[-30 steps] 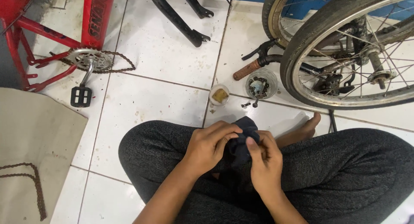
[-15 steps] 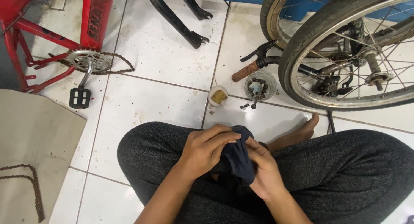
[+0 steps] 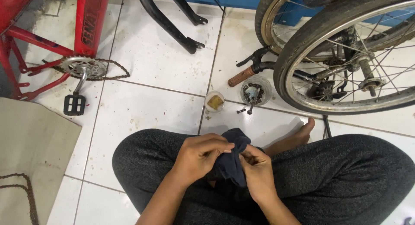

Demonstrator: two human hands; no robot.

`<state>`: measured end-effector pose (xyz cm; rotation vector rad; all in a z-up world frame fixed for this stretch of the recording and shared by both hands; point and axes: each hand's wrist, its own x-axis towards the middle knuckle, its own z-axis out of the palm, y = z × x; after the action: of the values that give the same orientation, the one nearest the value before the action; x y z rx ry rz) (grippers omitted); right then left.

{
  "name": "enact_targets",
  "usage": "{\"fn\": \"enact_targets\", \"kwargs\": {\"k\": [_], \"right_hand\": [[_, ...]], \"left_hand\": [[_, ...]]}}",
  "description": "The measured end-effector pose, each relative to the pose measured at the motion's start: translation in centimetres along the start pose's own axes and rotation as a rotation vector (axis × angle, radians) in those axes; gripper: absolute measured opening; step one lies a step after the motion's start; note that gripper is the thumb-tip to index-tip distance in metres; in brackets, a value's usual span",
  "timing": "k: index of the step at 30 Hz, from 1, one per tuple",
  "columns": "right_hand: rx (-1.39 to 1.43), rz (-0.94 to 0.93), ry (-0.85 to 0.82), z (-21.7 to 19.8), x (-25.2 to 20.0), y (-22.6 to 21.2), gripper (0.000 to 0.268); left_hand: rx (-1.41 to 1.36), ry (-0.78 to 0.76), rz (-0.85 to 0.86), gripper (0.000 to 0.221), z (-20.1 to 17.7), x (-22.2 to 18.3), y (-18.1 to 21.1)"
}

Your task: Cleaning small bicycle components like ball bearings using a cloth

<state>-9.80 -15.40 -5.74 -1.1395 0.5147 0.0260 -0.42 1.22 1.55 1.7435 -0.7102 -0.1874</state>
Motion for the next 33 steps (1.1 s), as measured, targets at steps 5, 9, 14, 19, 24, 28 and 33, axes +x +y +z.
{"fn": "enact_targets", "kwargs": {"k": [5, 9, 14, 19, 24, 28, 33], "right_hand": [[-0.162, -0.165, -0.025, -0.6, -0.4, 0.0, 0.028], [-0.418, -0.412, -0.009, 0.6, -1.2, -1.9, 0.031], [-0.537, -0.390, 0.068, 0.4, -1.0, -1.1, 0.031], [-0.498, -0.067, 0.212, 0.3, -0.2, -2.1, 0.028], [-0.296, 0.095, 0.277, -0.5, 1.5, -4.7, 0.029], [-0.316, 0.059, 0.347, -0.7, 2.5, -5.2, 0.032], [-0.329, 0.113, 0.440, 0.3, 3.5, -5.0, 0.029]], "left_hand": [[-0.075, 0.029, -0.062, 0.010, -0.1, 0.7, 0.6], [0.032, -0.004, -0.015, 0.004, 0.3, 0.9, 0.9], [0.205, -0.122, -0.013, 0.012, 1.1, 0.3, -0.4], [0.114, -0.167, -0.073, 0.008, 1.5, 1.1, 0.3], [-0.002, -0.088, -0.226, 0.006, 0.9, 1.7, 0.8], [0.062, -0.275, -0.338, 0.011, 2.4, 2.9, -0.3], [0.365, -0.379, -0.778, 0.031, 8.0, 4.1, -8.0]]}}
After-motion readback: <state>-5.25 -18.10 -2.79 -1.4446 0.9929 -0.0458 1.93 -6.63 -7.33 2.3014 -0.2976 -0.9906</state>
